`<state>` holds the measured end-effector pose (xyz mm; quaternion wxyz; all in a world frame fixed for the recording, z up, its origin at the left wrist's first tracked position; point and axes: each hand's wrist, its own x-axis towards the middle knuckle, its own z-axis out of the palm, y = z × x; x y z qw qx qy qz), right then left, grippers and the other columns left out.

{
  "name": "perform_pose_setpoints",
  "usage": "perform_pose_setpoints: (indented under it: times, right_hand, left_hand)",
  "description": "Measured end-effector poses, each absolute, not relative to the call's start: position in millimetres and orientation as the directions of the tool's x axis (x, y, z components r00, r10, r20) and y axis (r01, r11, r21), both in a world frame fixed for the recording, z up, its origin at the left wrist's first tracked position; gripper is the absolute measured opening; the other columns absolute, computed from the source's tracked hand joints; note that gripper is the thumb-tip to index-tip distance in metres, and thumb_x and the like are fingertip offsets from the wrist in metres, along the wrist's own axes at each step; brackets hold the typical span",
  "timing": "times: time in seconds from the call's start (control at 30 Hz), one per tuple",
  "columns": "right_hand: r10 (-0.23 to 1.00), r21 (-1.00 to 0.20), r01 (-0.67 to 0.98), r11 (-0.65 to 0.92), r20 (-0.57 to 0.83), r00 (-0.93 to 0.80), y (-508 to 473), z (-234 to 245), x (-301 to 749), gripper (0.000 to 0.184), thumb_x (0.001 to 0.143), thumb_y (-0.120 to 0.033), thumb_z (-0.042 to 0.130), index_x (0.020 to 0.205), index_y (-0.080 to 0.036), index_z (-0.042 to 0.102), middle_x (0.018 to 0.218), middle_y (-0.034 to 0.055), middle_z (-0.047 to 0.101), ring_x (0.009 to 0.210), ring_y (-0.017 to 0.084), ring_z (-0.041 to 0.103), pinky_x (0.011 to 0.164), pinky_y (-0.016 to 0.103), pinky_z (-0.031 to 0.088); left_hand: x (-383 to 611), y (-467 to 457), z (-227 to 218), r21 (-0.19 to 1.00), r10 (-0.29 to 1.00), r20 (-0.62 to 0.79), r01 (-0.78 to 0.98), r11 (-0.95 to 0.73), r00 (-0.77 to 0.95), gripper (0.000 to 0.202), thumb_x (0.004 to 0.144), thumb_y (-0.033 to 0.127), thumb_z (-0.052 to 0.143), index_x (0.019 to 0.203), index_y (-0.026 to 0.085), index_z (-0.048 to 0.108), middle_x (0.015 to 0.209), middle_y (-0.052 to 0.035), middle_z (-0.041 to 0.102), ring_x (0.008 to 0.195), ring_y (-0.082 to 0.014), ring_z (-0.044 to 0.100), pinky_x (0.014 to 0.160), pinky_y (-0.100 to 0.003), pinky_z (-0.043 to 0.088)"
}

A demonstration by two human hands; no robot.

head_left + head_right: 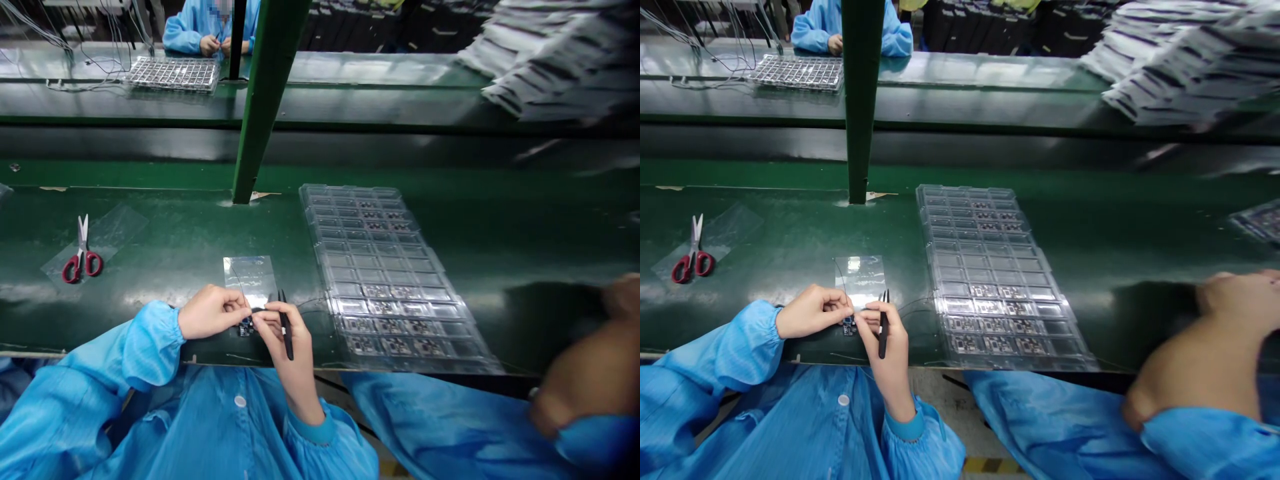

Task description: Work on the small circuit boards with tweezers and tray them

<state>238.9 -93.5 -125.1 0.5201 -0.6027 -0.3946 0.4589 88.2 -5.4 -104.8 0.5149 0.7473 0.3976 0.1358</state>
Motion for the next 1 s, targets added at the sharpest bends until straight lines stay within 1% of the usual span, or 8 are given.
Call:
perform_pose_setpoints:
  times: [0.1, 0.23, 0.37, 0.47, 0.53, 0.63, 0.7, 1.0]
  right_hand:
    - [0.956, -0.989, 0.017, -0.144, -0.135, 0.259, -92.1, -125.9, 237.8, 0.022, 0.08, -0.029, 0.067, 0.096, -0.021, 0.053, 0.078, 0.0008, 0.069, 0.069, 0.017, 0.068, 0.068, 0.03, 0.056]
    - [0.967, -0.991, 0.093, -0.1, -0.075, 0.242, -90.9, -127.0, 234.7, 0.023, 0.08, -0.027, 0.064, 0.098, -0.021, 0.051, 0.078, 0.0002, 0.067, 0.07, 0.016, 0.067, 0.067, 0.028, 0.055]
    - [0.954, -0.97, 0.236, -0.056, 0.018, 0.3, -89.2, -127.7, 228.3, 0.023, 0.078, -0.021, 0.062, 0.097, -0.022, 0.049, 0.075, -0.0014, 0.064, 0.068, 0.015, 0.065, 0.066, 0.026, 0.053]
    - [0.938, -0.945, 0.324, -0.044, 0.073, 0.339, -88.2, -128.4, 225.5, 0.023, 0.077, -0.019, 0.06, 0.097, -0.021, 0.049, 0.073, -0.0019, 0.062, 0.066, 0.015, 0.063, 0.066, 0.027, 0.052]
    - [0.946, -0.962, 0.269, -0.046, 0.045, 0.322, -87.9, -127.6, 226.6, 0.022, 0.078, -0.02, 0.059, 0.098, -0.021, 0.048, 0.074, -0.002, 0.062, 0.067, 0.015, 0.063, 0.066, 0.027, 0.052]
    - [0.964, -0.994, 0.065, -0.09, -0.07, 0.258, -88.0, -124.7, 230.9, 0.023, 0.082, -0.025, 0.059, 0.102, -0.022, 0.047, 0.079, -0.0013, 0.062, 0.071, 0.015, 0.065, 0.066, 0.025, 0.053]
    - [0.964, -0.992, -0.014, -0.123, -0.123, 0.237, -88.2, -123.3, 233.1, 0.025, 0.082, -0.026, 0.06, 0.103, -0.022, 0.046, 0.08, -0.0012, 0.062, 0.073, 0.014, 0.064, 0.067, 0.024, 0.053]
    - [0.968, -0.995, 0.016, -0.098, -0.091, 0.233, -89.0, -128.8, 232.1, 0.025, 0.081, -0.022, 0.059, 0.102, -0.023, 0.045, 0.078, -0.0041, 0.058, 0.066, 0.011, 0.058, 0.063, 0.02, 0.048]
  left_hand:
    - [86.6, -6.0, -104.0, 0.847, 0.732, -0.198, 0.49, -0.208, 0.652, 0.022, 0.086, 0.03, 0.054, 0.075, 0.016, 0.066, 0.063, 0.0014, 0.066, 0.058, -0.0109, 0.059, 0.056, -0.019, 0.04]
    - [85.5, -7.4, -103.0, 0.858, 0.732, -0.197, 0.477, -0.194, 0.652, 0.019, 0.085, 0.029, 0.056, 0.078, 0.016, 0.068, 0.068, 0.0008, 0.069, 0.061, -0.0117, 0.062, 0.058, -0.019, 0.043]
    - [85.5, -9.7, -104.2, 0.88, 0.727, -0.184, 0.44, -0.178, 0.662, 0.017, 0.085, 0.026, 0.055, 0.083, 0.016, 0.069, 0.074, 0.0003, 0.072, 0.066, -0.0127, 0.066, 0.062, -0.019, 0.046]
    - [85.4, -10.5, -106.0, 0.885, 0.722, -0.193, 0.436, -0.164, 0.664, 0.016, 0.084, 0.022, 0.054, 0.092, 0.017, 0.067, 0.076, 0.0007, 0.073, 0.071, -0.0137, 0.069, 0.066, -0.02, 0.047]
    - [85.1, -10.1, -107.0, 0.892, 0.723, -0.208, 0.432, -0.137, 0.659, 0.018, 0.084, 0.021, 0.053, 0.098, 0.017, 0.064, 0.073, 0.0018, 0.073, 0.07, -0.0138, 0.069, 0.066, -0.02, 0.048]
    - [84.6, -9.3, -107.6, 0.902, 0.729, -0.222, 0.42, -0.098, 0.647, 0.022, 0.084, 0.022, 0.054, 0.105, 0.017, 0.059, 0.071, 0.0029, 0.072, 0.069, -0.014, 0.068, 0.065, -0.021, 0.048]
    - [84.3, -9.2, -107.6, 0.903, 0.73, -0.222, 0.418, -0.096, 0.647, 0.025, 0.084, 0.022, 0.055, 0.108, 0.017, 0.057, 0.071, 0.003, 0.072, 0.069, -0.0141, 0.068, 0.065, -0.021, 0.048]
    - [83.8, -9.7, -107.4, 0.892, 0.718, -0.203, 0.428, -0.144, 0.665, 0.026, 0.084, 0.02, 0.055, 0.11, 0.019, 0.056, 0.07, 0.0045, 0.072, 0.067, -0.0132, 0.068, 0.064, -0.02, 0.046]
